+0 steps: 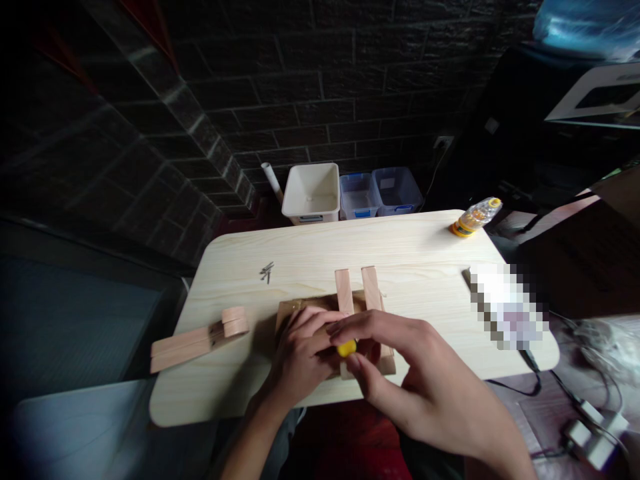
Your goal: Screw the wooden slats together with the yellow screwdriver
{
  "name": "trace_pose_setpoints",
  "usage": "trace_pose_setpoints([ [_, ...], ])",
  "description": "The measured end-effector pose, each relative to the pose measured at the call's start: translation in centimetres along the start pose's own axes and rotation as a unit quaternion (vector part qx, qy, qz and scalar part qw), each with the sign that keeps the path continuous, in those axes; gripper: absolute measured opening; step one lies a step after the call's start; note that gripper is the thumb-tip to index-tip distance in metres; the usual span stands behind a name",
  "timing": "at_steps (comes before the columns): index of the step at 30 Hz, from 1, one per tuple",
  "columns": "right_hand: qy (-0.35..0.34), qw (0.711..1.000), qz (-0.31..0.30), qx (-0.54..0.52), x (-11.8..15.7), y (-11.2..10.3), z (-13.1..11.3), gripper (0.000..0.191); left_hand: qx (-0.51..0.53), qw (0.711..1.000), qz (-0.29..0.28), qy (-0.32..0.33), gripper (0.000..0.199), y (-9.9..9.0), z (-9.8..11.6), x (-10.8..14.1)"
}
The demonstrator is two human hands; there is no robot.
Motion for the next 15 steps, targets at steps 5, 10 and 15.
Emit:
trace_pose_setpoints([
  [5,-0.023,1.000,-0.018,0.010,-0.2,0.1,-0.3,0.028,0.003,1.000,-0.001,-0.005,0.010,-0.4,0.2,-0.1],
  [10,-0.067,0.997,-0.035,0.016,-0.5,0.3,-1.0,0.026,0.006,1.000,-0.002,-0.008,0.010,-0.6,0.2,-0.2],
  [15,-0.072,0.997,-0.013,0.026,-0.5,-0.1,-0.9,0.025,0.007,1.000,0.000,-0.010,0.007,-0.5,0.2,-0.2],
])
Point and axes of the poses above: each hand's wrist, its own x-axis away from the middle knuckle, its own y-axis out of the palm, z = x × y, the point moved 9 cm from there along -x, towards the middle knuckle, and after that the axes turned 11 degrees about -x, right-handed, at the moved point
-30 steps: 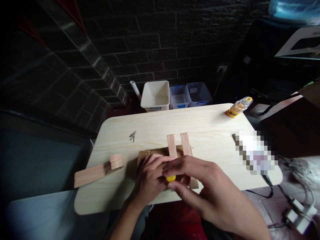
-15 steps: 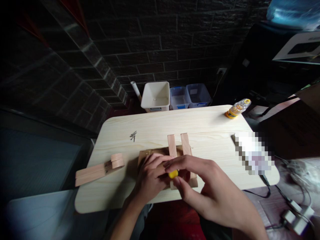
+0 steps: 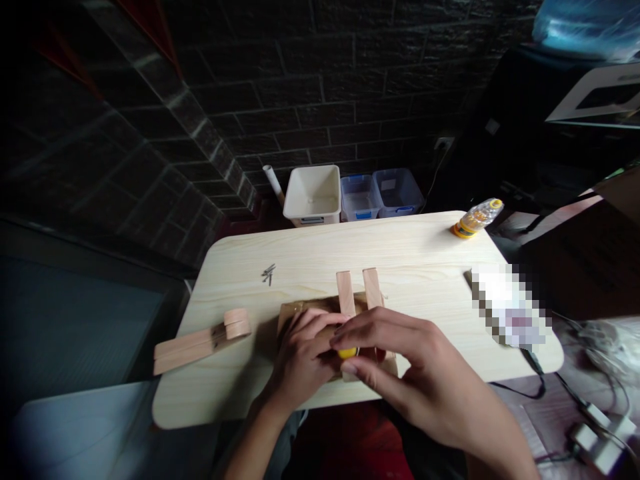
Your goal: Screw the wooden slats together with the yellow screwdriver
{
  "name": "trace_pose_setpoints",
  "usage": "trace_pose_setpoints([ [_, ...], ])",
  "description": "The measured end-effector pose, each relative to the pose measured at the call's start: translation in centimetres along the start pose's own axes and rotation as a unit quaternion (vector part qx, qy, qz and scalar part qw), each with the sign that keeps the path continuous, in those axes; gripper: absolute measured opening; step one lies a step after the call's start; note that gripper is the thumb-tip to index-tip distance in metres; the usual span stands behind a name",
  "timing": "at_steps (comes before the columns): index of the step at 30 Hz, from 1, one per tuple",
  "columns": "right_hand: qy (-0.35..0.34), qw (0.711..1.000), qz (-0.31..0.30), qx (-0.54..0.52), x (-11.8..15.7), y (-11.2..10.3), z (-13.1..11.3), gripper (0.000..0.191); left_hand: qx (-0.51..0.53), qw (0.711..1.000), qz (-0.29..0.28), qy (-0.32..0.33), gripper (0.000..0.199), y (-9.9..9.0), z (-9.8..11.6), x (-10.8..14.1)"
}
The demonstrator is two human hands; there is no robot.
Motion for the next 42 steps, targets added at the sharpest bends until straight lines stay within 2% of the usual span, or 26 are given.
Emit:
trace_pose_setpoints([
  [10,0.028,0.999,0.015,-0.004,0.5,-0.4,0.2,0.038,-0.006,1.000,-0.002,0.006,0.008,0.1,0.1,-0.1],
  [18,0.028,0.999,0.008,-0.019,0.3,-0.3,0.5,0.020,0.002,1.000,-0.005,0.003,0.008,0.3,-0.1,0.0],
  [26,0.042,0.999,0.031,-0.011,0.6,-0.7,0.9,0.025,0.000,1.000,-0.004,0.001,0.008,0.1,0.0,-0.1],
  [33,0.057,0.998,0.015,-0.028,0.7,-0.3,0.8,0.022,-0.010,1.000,-0.008,0.001,0.010,0.2,0.0,0.0],
  [42,0.010,0.999,-0.005,-0.041,-0.1,0.1,-0.3,0.024,0.001,1.000,-0.006,0.003,0.012,-0.1,0.1,0.0],
])
Point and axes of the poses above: each hand's wrist, its own x-axis away from the middle knuckle, its own y-axis out of the palm, z = x × y, the point moved 9 cm from there along -x, towards the middle knuckle, and after that the axes turned 11 degrees about -x, right-handed, at the moved point
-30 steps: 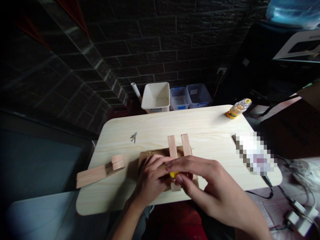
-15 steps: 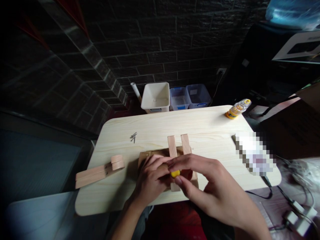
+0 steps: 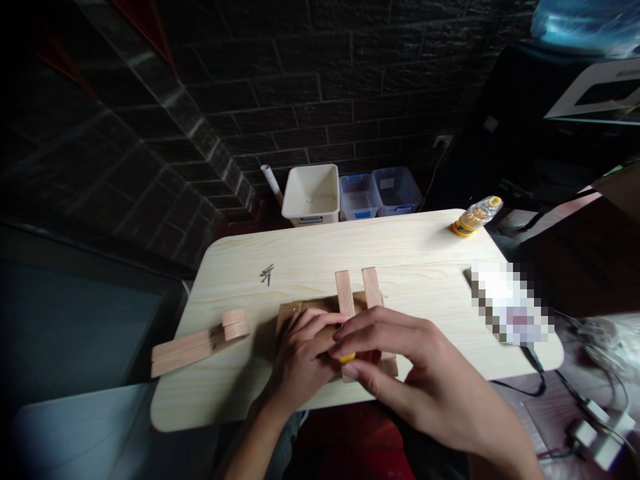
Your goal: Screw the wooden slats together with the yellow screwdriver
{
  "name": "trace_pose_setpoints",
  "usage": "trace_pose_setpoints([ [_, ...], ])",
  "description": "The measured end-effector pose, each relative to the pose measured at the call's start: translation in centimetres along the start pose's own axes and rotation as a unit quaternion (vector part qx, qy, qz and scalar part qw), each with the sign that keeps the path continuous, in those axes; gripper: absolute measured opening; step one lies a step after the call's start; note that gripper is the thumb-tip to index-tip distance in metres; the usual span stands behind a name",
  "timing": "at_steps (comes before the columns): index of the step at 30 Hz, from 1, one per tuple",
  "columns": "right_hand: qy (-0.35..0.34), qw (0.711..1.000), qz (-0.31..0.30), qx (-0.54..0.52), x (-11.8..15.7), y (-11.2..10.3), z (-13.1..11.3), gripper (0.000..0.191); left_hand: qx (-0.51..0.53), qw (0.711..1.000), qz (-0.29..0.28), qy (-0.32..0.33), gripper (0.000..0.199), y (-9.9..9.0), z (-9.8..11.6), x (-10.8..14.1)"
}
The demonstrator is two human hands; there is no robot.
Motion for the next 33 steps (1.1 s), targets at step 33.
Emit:
trace_pose_setpoints([
  [33,0.052,0.996,0.011,0.067,0.6,-0.7,1.4,0.034,0.006,1.000,-0.011,-0.017,0.010,0.3,-0.3,-0.1],
])
Point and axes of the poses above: each hand's wrist, its own x-axis away from the middle knuckle, its own y-axis out of the palm, z = x × y, the point moved 9 cm from there along -x, towards the middle knuckle, and after that the axes turned 11 degrees about -x, right-handed, at the moved point
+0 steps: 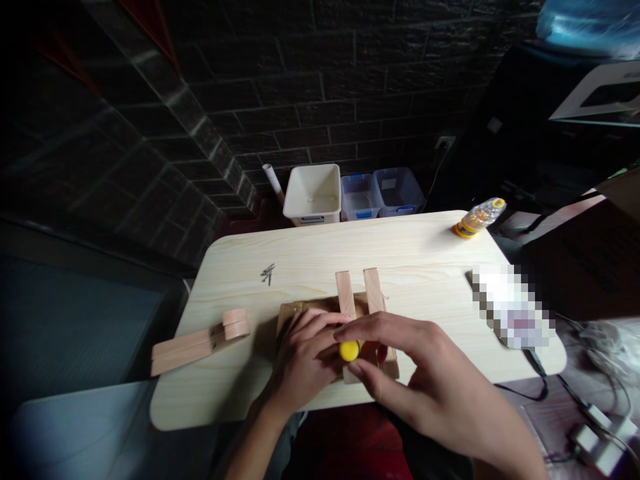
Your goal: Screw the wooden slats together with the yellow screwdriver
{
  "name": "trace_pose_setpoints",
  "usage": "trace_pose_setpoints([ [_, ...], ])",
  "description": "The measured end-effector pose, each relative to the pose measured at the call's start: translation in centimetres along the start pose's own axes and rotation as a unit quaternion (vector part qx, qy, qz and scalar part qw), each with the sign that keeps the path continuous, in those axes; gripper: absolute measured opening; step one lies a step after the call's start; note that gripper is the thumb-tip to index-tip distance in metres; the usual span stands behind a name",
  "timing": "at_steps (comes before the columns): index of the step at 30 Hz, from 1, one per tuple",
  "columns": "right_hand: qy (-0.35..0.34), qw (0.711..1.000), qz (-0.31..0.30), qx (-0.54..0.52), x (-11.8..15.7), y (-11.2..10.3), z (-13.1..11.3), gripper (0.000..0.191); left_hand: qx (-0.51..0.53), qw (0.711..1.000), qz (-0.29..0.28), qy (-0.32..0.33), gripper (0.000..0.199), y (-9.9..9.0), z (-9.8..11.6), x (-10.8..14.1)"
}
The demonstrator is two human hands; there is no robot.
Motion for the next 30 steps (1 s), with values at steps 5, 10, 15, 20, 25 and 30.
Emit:
trace_pose_setpoints([
  [5,0.004,1.000,0.010,0.000,0.10,-0.04,0.01,0.032,-0.001,1.000,-0.003,0.003,0.011,-0.06,0.03,0.01],
  [10,0.017,1.000,0.001,-0.001,0.33,-0.09,0.52,0.028,0.000,1.000,-0.004,0.003,0.010,-0.08,0.02,0.02],
  [15,0.017,1.000,-0.009,0.001,0.33,-0.10,0.55,0.029,0.003,1.000,-0.003,-0.001,0.007,0.08,-0.20,0.04],
  [20,0.026,1.000,0.000,0.003,0.13,-0.07,0.66,0.023,0.000,1.000,0.001,0.003,0.007,0.00,-0.13,0.03],
  [25,0.024,1.000,0.003,-0.001,0.14,0.02,0.41,0.023,-0.002,1.000,0.001,0.004,0.009,0.06,-0.14,0.05],
  [30,0.018,1.000,-0.008,-0.012,0.08,0.69,-0.24,0.027,0.007,1.000,0.004,0.005,0.012,0.19,-0.22,0.11],
])
Point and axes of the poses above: each hand's wrist, its own x-axis away from the middle knuckle, its own y-axis out of the palm, z = x × y, the point moved 9 cm from there along -x, towards the middle knuckle, and after that the axes turned 11 degrees about -x, right-handed, at the moved point
